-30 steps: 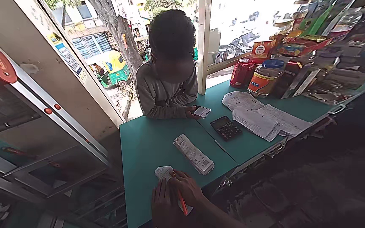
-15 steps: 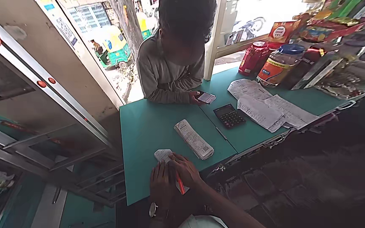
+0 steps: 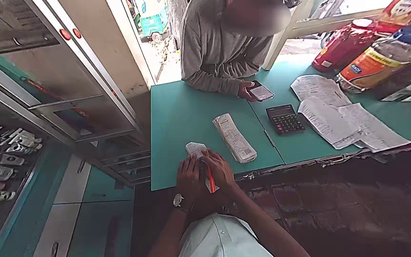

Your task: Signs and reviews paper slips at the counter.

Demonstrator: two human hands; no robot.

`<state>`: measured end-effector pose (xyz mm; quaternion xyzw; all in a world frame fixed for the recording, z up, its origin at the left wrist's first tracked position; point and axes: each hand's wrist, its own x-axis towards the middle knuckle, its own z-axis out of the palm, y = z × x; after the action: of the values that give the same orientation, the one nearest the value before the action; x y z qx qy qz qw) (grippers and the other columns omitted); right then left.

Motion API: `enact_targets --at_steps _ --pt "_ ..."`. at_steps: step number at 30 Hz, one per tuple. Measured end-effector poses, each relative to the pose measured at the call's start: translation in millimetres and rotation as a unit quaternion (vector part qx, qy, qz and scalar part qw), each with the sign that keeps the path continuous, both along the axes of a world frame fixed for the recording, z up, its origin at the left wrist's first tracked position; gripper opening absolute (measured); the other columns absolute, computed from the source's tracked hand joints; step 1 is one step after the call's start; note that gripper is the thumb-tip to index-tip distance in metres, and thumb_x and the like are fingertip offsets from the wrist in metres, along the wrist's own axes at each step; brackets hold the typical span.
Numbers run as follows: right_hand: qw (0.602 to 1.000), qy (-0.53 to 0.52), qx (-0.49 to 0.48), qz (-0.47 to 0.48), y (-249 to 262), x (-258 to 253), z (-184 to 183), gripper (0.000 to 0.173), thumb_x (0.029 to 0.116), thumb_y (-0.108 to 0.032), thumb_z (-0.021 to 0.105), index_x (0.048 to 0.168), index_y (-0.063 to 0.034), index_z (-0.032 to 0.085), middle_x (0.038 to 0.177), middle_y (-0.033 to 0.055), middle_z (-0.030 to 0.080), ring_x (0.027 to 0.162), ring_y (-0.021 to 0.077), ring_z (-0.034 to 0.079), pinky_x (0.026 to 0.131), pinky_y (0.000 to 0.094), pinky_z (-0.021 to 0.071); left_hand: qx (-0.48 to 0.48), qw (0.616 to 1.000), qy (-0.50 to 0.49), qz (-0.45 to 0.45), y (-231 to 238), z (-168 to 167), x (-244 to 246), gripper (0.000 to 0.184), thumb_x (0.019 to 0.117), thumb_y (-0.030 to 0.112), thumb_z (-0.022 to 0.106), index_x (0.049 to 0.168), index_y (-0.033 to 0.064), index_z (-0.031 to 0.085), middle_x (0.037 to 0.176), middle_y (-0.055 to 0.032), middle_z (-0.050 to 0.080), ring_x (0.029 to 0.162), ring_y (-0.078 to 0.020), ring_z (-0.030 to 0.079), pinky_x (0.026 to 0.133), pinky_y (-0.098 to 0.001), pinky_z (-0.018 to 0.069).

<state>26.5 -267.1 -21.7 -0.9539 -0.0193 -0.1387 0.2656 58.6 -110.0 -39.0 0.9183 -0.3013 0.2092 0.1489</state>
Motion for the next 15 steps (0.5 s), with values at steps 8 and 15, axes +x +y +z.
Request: enact_targets --at_steps 8,15 --pt "1.0 -0.018 -0.003 0.001 -0.5 0.5 -3.2 0.029 0.1025 -0.024 0.052 0.124 -0.0197 0.072 0.142 0.0035 0.063 0.139 0.0238 0.053 0.115 0.0424 0.0425 -0.088 0.991 0.101 0.008 3.7 7.3 3.8 0.046 0.0969 0.038 0.055 0.134 0.0136 0.068 0.148 -0.0072 0.057 0.143 -0.0388 0.045 0.117 -0.0576 0.0344" --pt "1.0 -0.022 0.01 0.002 -1.0 0.7 -1.5 0.029 0.103 -0.025 0.053 0.121 -0.0175 0.074 0.142 0.0026 0.064 0.138 0.0247 0.054 0.115 0.0443 0.0425 -0.038 0.988 0.109 -0.106 20.2 20.1 16.8 0.033 0.0976 0.032 0.056 0.117 0.0137 0.076 0.142 -0.0057 0.063 0.143 -0.0408 0.044 0.118 -0.0585 0.0324"
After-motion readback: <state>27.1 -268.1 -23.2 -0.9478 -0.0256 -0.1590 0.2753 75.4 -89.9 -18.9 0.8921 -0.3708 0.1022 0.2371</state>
